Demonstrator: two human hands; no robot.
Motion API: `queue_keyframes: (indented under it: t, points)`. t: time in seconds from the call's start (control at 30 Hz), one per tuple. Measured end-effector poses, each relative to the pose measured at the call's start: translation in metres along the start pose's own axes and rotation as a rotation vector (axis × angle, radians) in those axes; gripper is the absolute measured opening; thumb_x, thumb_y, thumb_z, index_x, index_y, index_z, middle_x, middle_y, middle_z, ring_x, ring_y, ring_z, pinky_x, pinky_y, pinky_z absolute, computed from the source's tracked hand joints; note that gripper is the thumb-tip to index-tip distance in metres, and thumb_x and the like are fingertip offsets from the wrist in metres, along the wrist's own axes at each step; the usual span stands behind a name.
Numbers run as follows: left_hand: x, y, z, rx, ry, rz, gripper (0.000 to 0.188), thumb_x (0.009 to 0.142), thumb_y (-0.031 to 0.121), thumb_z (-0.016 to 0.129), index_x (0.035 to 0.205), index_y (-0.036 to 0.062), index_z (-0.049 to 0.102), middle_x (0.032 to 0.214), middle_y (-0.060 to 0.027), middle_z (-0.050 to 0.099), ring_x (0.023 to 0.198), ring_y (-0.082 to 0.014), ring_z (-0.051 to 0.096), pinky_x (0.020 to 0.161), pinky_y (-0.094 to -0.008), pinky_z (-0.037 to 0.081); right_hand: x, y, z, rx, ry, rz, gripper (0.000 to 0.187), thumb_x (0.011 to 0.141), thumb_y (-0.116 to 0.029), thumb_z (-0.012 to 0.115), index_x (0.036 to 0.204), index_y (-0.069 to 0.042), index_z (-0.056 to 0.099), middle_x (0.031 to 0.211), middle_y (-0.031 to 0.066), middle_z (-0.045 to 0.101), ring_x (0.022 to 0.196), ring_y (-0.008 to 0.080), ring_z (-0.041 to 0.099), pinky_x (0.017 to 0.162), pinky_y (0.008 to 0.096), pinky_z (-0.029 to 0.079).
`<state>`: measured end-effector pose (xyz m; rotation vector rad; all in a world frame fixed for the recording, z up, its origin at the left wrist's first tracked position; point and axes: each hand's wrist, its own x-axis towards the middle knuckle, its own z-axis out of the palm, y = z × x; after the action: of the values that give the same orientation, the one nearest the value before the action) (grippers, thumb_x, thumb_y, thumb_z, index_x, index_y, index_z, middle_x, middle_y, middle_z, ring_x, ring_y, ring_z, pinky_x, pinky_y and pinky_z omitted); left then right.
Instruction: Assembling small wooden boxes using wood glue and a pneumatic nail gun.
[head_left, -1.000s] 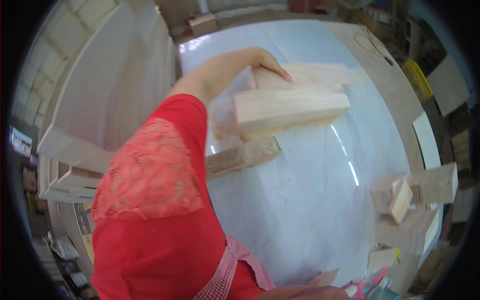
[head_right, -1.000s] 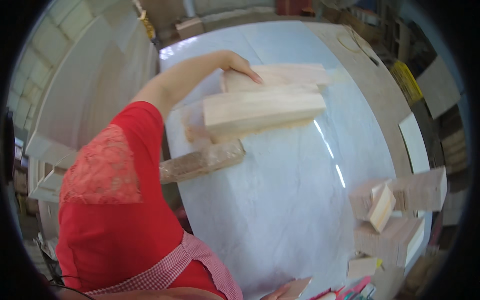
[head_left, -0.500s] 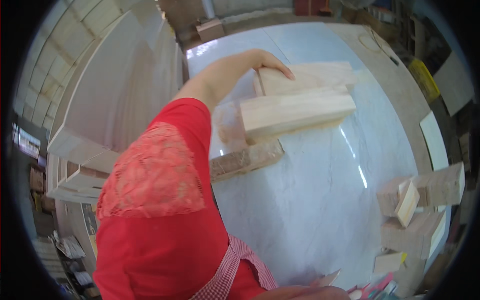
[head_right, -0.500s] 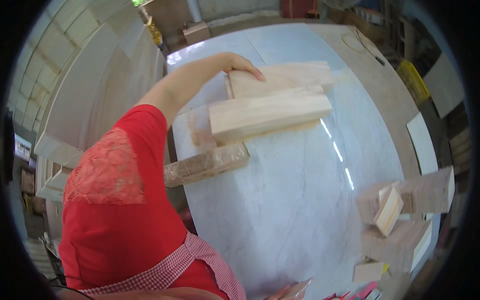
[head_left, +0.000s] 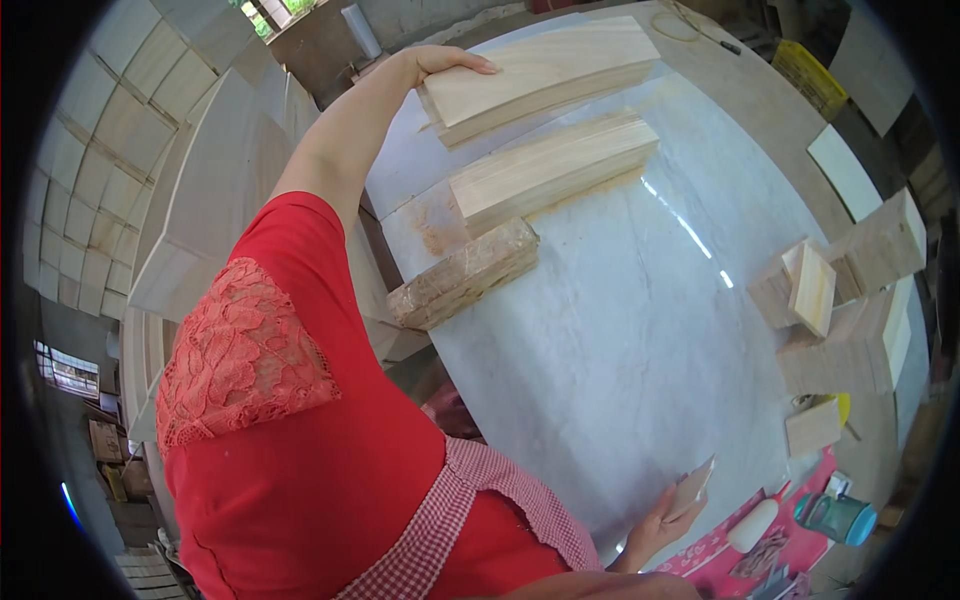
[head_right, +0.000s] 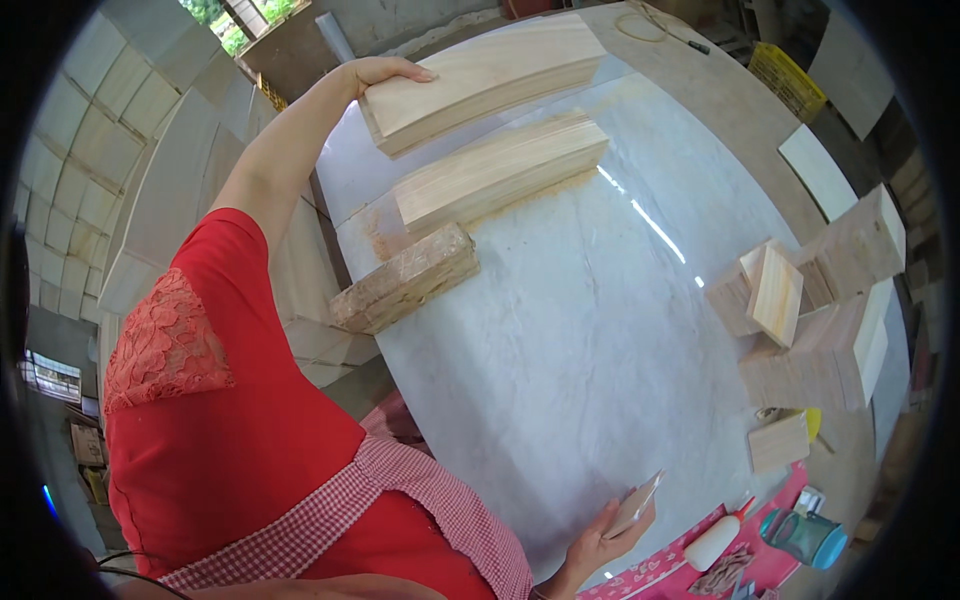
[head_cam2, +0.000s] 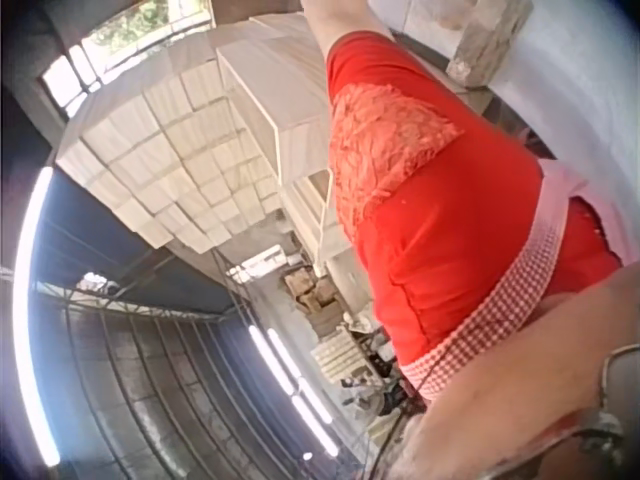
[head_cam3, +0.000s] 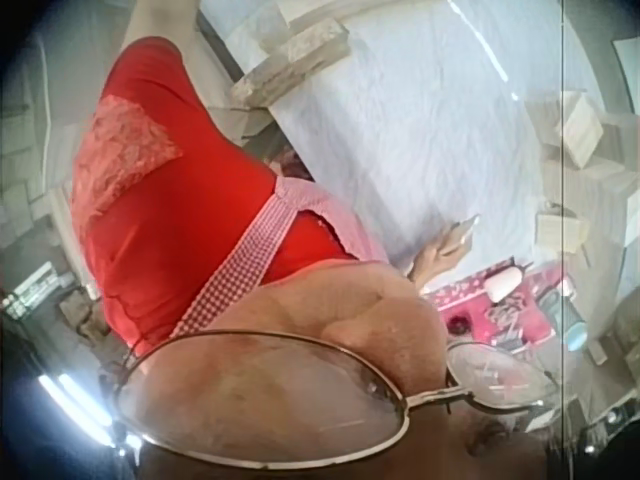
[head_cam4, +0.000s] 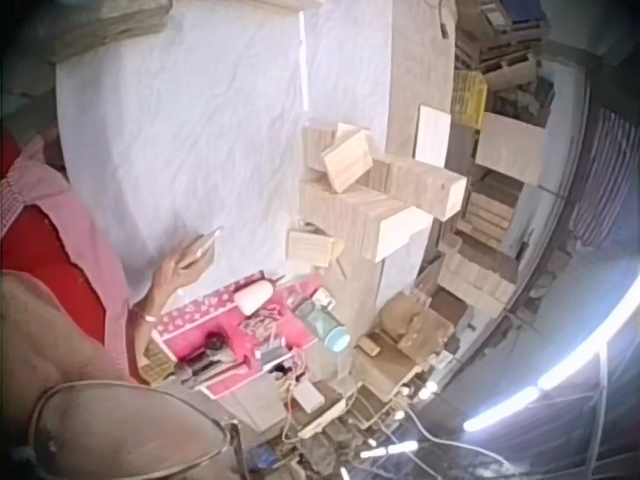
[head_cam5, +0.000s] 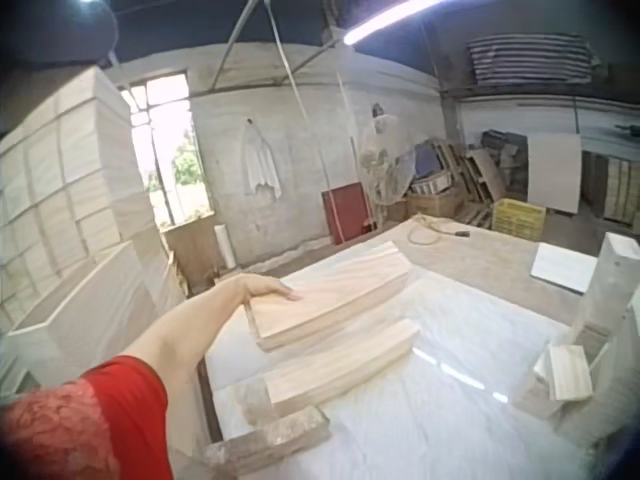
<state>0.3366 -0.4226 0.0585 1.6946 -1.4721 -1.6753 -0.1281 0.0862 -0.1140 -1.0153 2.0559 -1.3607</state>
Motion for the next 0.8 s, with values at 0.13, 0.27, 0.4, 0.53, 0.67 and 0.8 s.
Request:
queue_keyframes:
  t: [0.13, 0.27, 0.4, 0.53, 0.67, 0.8]
  points:
    - [-0.016, -0.01, 0.014, -0.129, -0.057, -0.006, 0.05, 0.081, 0.032, 0.077, 0.121, 0.0054, 0.063, 0.108, -0.0094, 0.07, 0.088, -0.0161, 0.07, 0.08, -0.0325, 0.058, 0.0, 0.009, -0.004, 0.063, 0.01, -0.03, 0.044, 0.096, -0.012, 0.058, 0.134, 0.004, 0.043, 0.126, 0.0154, 0.051, 0.115, 0.0273, 0.053, 0.101, 0.0388, 0.041]
    - [-0.025, -0.039, 0.039, -0.118, -0.052, -0.061, 0.05, 0.082, 0.033, 0.076, 0.121, 0.0055, 0.063, 0.107, -0.0098, 0.071, 0.088, -0.0165, 0.07, 0.081, -0.0334, 0.058, 0.003, 0.006, -0.003, 0.043, 0.018, -0.086, 0.042, 0.095, -0.014, 0.06, 0.131, 0.004, 0.046, 0.119, 0.0156, 0.057, 0.111, 0.0241, 0.055, 0.098, 0.0344, 0.042]
    - [-0.029, -0.041, 0.05, -0.073, -0.048, -0.12, 0.051, 0.082, 0.034, 0.076, 0.122, 0.0057, 0.062, 0.108, -0.0091, 0.07, 0.089, -0.0164, 0.07, 0.082, -0.0324, 0.057, 0.005, 0.004, -0.003, 0.049, -0.011, -0.137, 0.041, 0.095, -0.015, 0.06, 0.13, 0.004, 0.048, 0.118, 0.0152, 0.057, 0.109, 0.024, 0.055, 0.096, 0.0344, 0.042]
    - [-0.029, -0.033, 0.046, -0.023, -0.099, -0.206, 0.053, 0.082, 0.034, 0.077, 0.124, 0.0051, 0.061, 0.113, -0.0099, 0.069, 0.095, -0.0168, 0.068, 0.086, -0.0332, 0.055, 0.004, 0.002, 0.001, 0.065, 0.003, -0.159, 0.041, 0.096, -0.017, 0.06, 0.129, 0.004, 0.049, 0.116, 0.0149, 0.057, 0.108, 0.0236, 0.056, 0.096, 0.0348, 0.043]
    - [-0.029, -0.026, 0.045, 0.058, -0.139, -0.198, 0.06, 0.081, 0.039, 0.077, 0.127, 0.0041, 0.059, 0.122, -0.0115, 0.065, 0.107, -0.0185, 0.064, 0.096, -0.035, 0.05, 0.004, 0.006, -0.001, 0.035, 0.027, -0.194, 0.041, 0.096, -0.017, 0.059, 0.129, 0.004, 0.049, 0.116, 0.0146, 0.056, 0.108, 0.0238, 0.056, 0.096, 0.0349, 0.043]
    - [-0.04, -0.005, 0.065, 0.269, -0.113, -0.156, 0.075, 0.078, 0.051, 0.076, 0.132, 0.0033, 0.055, 0.132, -0.0126, 0.058, 0.118, -0.0209, 0.058, 0.103, -0.0362, 0.044, 0.003, 0.008, 0.0, -0.003, 0.031, -0.233, 0.041, 0.096, -0.017, 0.06, 0.13, 0.004, 0.048, 0.117, 0.0151, 0.056, 0.108, 0.0243, 0.056, 0.095, 0.0349, 0.043]
